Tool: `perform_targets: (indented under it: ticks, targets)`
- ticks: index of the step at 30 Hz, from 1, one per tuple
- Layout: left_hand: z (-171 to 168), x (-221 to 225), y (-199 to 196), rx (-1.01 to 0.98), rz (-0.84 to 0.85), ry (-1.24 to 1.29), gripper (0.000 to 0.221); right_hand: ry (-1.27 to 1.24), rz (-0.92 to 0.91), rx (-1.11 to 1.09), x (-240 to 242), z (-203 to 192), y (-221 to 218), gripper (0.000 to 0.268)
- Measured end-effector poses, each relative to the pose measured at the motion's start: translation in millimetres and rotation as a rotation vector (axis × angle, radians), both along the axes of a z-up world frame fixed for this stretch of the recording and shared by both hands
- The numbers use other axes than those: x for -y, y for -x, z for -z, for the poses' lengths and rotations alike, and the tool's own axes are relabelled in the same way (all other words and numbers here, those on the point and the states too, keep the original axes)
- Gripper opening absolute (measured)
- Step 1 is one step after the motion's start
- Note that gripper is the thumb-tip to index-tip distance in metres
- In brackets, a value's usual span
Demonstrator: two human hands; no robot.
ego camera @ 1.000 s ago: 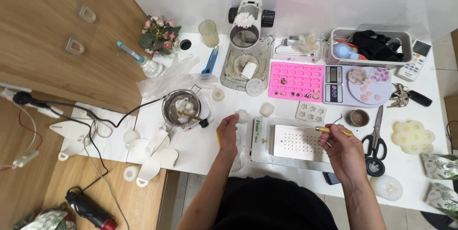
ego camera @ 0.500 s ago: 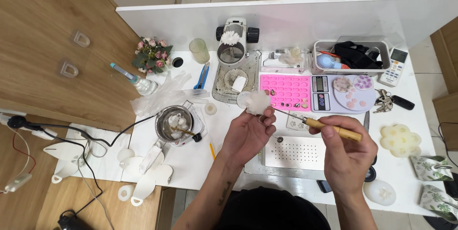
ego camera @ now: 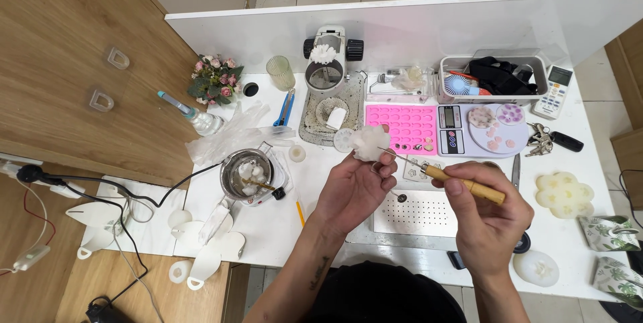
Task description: Creating decorative wax flowers using molds and finishing tools.
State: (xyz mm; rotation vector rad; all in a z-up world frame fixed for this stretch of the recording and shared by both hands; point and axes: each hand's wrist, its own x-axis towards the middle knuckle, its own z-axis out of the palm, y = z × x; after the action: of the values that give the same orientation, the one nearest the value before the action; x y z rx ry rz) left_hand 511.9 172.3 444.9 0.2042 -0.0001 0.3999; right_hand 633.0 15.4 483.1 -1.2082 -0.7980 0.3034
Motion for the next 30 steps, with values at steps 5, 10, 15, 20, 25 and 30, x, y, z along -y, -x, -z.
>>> perform_targets:
  ticks: [5, 10, 15, 20, 25, 30]
  targets:
    - [-0.9, -0.9, -0.4, -0.198, -0.145, -0.196, 0.032, 0.034, 0.024, 0.039, -0.5, 1.1, 2.5, 0.015]
    - [-26.1, 3.9, 6.4, -0.365, -0.347, -0.437, 0.048, -0.021, -0.108, -0.206, -0.3, 42.0, -19.2, 0.018]
    - [-72.8, 17.0, 20.9, -0.507, -0.56, -1.344, 0.057, -0.139, -0.376, -0.744, 3.0, 102.2, -33.4, 0.018]
    - [-85.2, 17.1, 19.1, -0.566, -0.632, -1.61, 0.06, -0.211, -0.438, -0.942, -2.0, 107.3, -29.4, 0.019]
    - [-89.2, 17.7, 16.4, -0.577, -0.593, -1.694, 0.06, -0.234, -0.469, -0.978, -4.4, 97.8, -27.4, 0.023]
    - [-89.5, 19.8, 13.6, -0.619, -0.5, -1.717, 0.062, -0.231, -0.464, -0.957, -4.9, 89.2, -24.1, 0.034]
